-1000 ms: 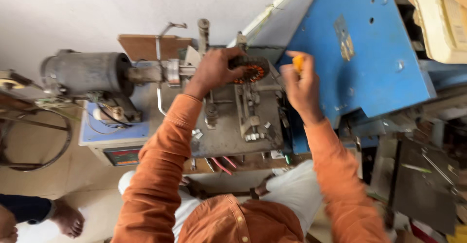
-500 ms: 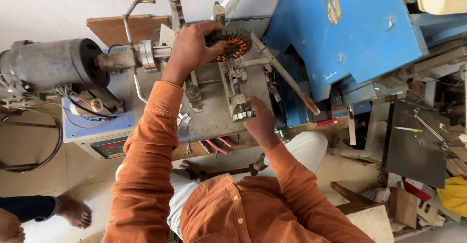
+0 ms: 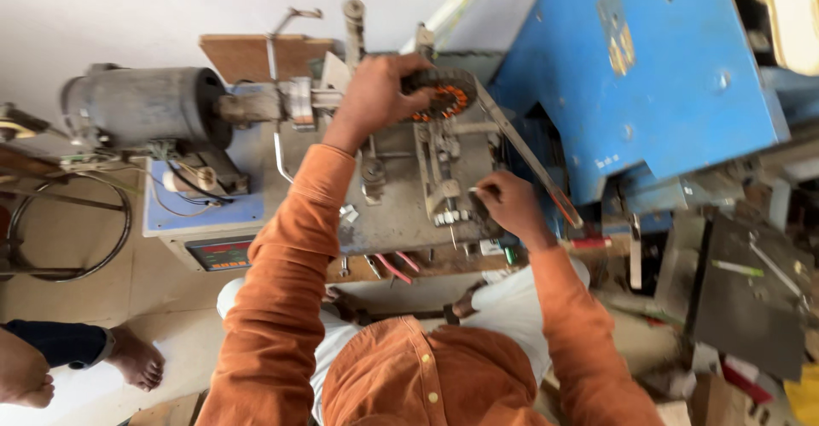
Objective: The person works on a copper-wound motor armature clamped in a bench machine, using a small yellow-handled screwdriver to adjust and seat the windings. They reposition the armature in the fixture, manipulate the winding wires by hand, and at the end handle a small component with both hands while the armature sits mounted on the machine.
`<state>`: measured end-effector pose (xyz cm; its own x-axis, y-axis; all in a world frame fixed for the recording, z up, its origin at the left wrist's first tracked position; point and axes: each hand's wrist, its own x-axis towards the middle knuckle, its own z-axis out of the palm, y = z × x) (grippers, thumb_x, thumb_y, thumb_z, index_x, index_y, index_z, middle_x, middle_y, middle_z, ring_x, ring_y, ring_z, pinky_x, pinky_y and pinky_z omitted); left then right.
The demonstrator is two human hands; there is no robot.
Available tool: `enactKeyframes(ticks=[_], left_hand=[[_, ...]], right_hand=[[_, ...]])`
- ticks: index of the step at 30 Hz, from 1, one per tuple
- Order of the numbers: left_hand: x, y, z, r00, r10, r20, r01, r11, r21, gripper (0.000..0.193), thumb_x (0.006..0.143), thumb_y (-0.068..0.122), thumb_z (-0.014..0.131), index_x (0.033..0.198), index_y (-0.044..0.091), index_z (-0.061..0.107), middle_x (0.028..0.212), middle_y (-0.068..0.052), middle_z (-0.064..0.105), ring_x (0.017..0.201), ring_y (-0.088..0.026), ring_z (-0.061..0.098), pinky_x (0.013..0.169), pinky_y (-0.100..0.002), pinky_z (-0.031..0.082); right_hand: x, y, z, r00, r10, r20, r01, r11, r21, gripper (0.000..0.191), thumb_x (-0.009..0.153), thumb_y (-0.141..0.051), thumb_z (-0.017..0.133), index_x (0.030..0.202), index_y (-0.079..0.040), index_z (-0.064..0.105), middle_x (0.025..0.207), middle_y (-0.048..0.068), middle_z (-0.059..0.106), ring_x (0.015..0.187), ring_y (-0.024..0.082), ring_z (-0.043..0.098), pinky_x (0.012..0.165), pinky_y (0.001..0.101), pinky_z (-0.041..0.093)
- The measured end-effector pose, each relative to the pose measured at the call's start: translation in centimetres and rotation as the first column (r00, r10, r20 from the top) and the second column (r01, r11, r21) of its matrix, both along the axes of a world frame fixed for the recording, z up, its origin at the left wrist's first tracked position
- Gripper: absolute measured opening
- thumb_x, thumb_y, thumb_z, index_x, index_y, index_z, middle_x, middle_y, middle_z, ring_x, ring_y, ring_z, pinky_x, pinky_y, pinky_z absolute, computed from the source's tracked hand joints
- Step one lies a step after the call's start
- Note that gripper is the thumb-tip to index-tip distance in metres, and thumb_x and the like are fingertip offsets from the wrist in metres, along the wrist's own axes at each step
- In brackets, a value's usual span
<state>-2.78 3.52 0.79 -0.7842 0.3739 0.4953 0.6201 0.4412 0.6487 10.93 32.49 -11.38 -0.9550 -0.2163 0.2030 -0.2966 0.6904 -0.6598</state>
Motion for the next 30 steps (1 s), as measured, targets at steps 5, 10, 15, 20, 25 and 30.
enactKeyframes(ticks=[5,10,15,20,25,30], left_hand=[[0.2,-0.3,0.6,0.995,0.037,0.093,-0.032,0.998,-0.049,0.033,0.079,0.018,0.082,0.109,0.006,0.077,0.089,-0.013,0.079,0.073,-0.024,0.077,0.076,-0.036,0.061],[0.2,-0.8,0.9,0.997,0.043,0.071,-0.039,0.998,-0.053,0.034,0.078,0.019,0.081,0.109,0.006,0.077,0.089,-0.013,0.079,0.074,-0.025,0.077,0.077,-0.037,0.061],[-0.2,-1.7,0.8,0.995,0.034,0.093,-0.027,0.997,-0.067,0.034,0.079,0.02,0.081,0.109,0.007,0.077,0.09,-0.012,0.079,0.077,-0.026,0.077,0.077,-0.038,0.06],[-0.8,-3.0,0.1,0.999,0.021,0.035,-0.02,1.0,-0.021,0.036,0.077,0.02,0.082,0.11,0.006,0.077,0.093,-0.014,0.079,0.08,-0.027,0.078,0.08,-0.038,0.061],[-1.3,-3.8,-0.6,0.999,0.028,0.041,-0.027,1.0,-0.015,0.035,0.078,0.021,0.083,0.11,0.006,0.077,0.093,-0.013,0.079,0.079,-0.026,0.078,0.079,-0.038,0.061],[-1.4,-4.2,-0.9,0.999,0.019,0.035,-0.018,0.999,-0.029,0.034,0.077,0.02,0.083,0.108,0.007,0.078,0.092,-0.011,0.079,0.078,-0.025,0.078,0.078,-0.038,0.061]], right_hand=[[-0.8,-1.2,5.7,0.989,-0.138,-0.047,0.104,0.896,-0.431,0.004,0.095,-0.007,0.074,0.097,-0.003,0.073,0.085,0.007,0.075,0.07,0.007,0.066,0.057,0.0206,0.048],[-4.3,-5.0,10.7,0.991,-0.022,-0.13,-0.05,0.85,-0.524,0.006,0.098,0.0,0.071,0.103,0.0,0.073,0.093,0.007,0.075,0.081,0.007,0.07,0.067,0.0187,0.05],[-7.0,-9.6,13.1,0.972,-0.038,-0.23,-0.08,0.872,-0.483,0.006,0.097,0.003,0.074,0.103,0.002,0.074,0.095,0.007,0.075,0.083,0.009,0.071,0.07,0.0208,0.054],[-8.0,-12.0,14.0,0.878,-0.082,-0.472,-0.033,0.972,-0.231,0.012,0.093,0.005,0.081,0.102,0.002,0.074,0.097,0.01,0.075,0.083,0.014,0.075,0.07,0.0251,0.059],[-8.7,-13.0,13.7,0.79,-0.011,-0.613,-0.036,0.997,-0.065,0.014,0.092,0.007,0.082,0.102,0.0,0.075,0.1,0.011,0.076,0.086,0.02,0.076,0.073,0.0281,0.061],[-8.7,-13.5,12.6,0.758,0.004,-0.652,-0.045,0.998,-0.046,0.018,0.092,0.009,0.08,0.104,-0.001,0.073,0.103,0.011,0.076,0.092,0.022,0.077,0.08,0.0302,0.062]])
